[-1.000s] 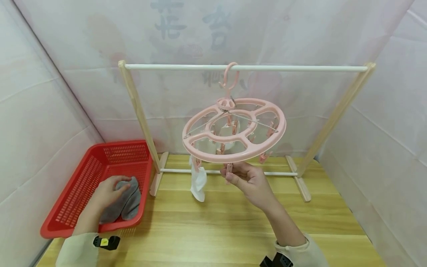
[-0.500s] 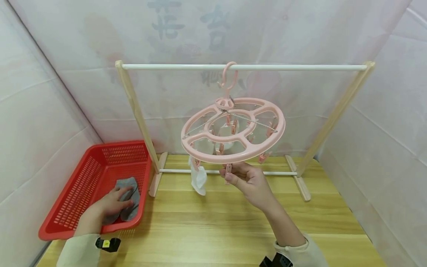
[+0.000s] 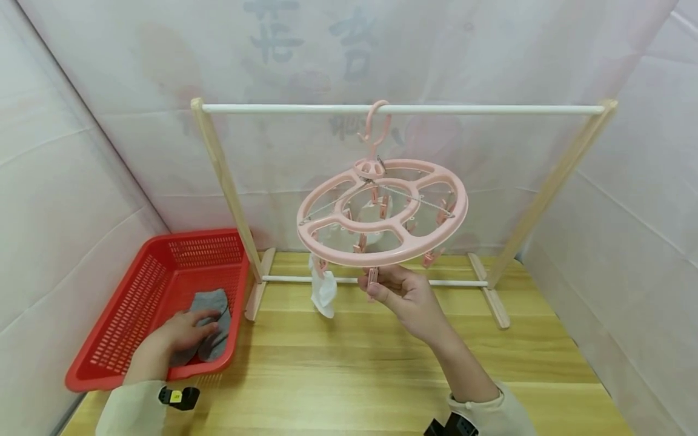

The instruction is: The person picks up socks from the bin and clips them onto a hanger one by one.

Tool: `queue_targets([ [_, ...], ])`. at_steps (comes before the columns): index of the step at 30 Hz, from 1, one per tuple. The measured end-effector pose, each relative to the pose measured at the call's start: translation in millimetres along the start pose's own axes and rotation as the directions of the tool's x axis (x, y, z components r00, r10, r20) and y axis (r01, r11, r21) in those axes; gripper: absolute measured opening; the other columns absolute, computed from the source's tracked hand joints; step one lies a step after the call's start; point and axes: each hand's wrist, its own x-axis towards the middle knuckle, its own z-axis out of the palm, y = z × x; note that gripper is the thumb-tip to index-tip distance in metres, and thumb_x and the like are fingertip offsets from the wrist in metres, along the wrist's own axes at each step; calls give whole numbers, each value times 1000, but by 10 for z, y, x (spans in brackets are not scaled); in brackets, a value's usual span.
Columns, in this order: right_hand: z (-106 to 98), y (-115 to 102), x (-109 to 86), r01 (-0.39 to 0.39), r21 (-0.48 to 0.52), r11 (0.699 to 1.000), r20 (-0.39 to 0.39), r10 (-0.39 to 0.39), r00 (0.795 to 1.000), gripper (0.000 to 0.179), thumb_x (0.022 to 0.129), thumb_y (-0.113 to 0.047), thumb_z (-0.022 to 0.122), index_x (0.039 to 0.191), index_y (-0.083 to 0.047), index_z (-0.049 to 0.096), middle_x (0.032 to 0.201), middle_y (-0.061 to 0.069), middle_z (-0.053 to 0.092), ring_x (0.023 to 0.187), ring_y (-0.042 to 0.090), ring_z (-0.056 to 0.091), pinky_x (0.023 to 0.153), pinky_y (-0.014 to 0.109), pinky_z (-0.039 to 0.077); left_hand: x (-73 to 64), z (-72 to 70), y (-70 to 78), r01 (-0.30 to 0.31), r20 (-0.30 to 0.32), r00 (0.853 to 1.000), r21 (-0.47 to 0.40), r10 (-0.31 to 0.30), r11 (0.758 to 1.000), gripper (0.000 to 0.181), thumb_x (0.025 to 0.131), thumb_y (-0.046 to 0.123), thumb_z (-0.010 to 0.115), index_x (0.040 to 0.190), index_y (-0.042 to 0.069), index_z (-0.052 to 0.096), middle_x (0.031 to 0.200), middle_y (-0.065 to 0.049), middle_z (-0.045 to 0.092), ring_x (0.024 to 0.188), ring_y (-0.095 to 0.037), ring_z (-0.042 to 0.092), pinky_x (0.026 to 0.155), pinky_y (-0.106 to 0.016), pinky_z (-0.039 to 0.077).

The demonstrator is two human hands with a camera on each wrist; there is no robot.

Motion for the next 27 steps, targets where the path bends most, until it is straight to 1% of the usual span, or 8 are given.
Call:
queue_targets([
  [5,0,10,-9,2,6,1000,-4,-2,1000,18,98,-1,59,115,1,66,112,20,71,103,27,71,83,35,59,8,-29,11,-1,-29,1000,23,1,1000,40,100,32,57,132,9,62,132,-35,54,123,-60,42,94,-74,36],
  [9,-7,18,-16,-3,10,1000,-10,3,1000,16,99,-2,58,113,1,66,112,21,70,104,28,71,84,35,59,12,-45,7,-35,-95,995,66,41,997,33,99,27,59,124,8,67,125,-32,60,118,-57,50,91,-70,39],
  [11,-12,21,-20,-6,12,1000,-13,6,1000,15,99,-2,58,111,1,66,112,22,70,104,28,71,85,35,59,12,-46,4,-37,-135,990,79,47,996,30,98,25,61,120,8,69,120,-29,62,114,-55,51,89,-68,40],
  [13,-17,20,-25,-6,14,1000,-15,7,1000,14,99,-1,58,110,1,66,112,23,70,104,25,71,86,35,58,8,-44,1,-24,-172,984,70,36,997,29,97,25,62,119,8,69,119,-28,62,110,-53,51,86,-68,40],
  [17,-21,15,-31,-4,14,1000,-14,5,1000,14,99,-1,59,111,1,66,111,24,70,103,21,71,85,35,59,-14,-42,4,18,-218,976,4,-17,1000,35,95,24,63,127,9,63,126,-30,59,113,-56,48,84,-76,33],
  [20,-17,8,-33,-2,14,1000,-12,2,1000,15,98,-1,59,111,1,66,110,24,70,103,24,71,84,35,59,-29,-41,12,8,-251,968,-47,-20,999,41,95,20,65,133,8,55,128,-31,58,114,-55,51,85,-77,32],
  [24,-11,9,-35,1,17,1000,-13,-1,1000,14,98,-1,59,110,1,66,109,24,70,102,26,71,84,35,59,-31,-27,11,-54,-303,953,-71,30,996,56,92,12,67,141,1,42,116,-32,59,102,-46,60,79,-61,48],
  [27,-9,13,-36,2,22,1000,-16,-2,1000,13,98,-1,59,109,1,66,108,25,70,102,28,71,85,35,59,-20,-23,0,-78,-321,946,-69,52,995,67,91,11,68,146,-6,33,113,-30,59,97,-43,61,73,-54,51],
])
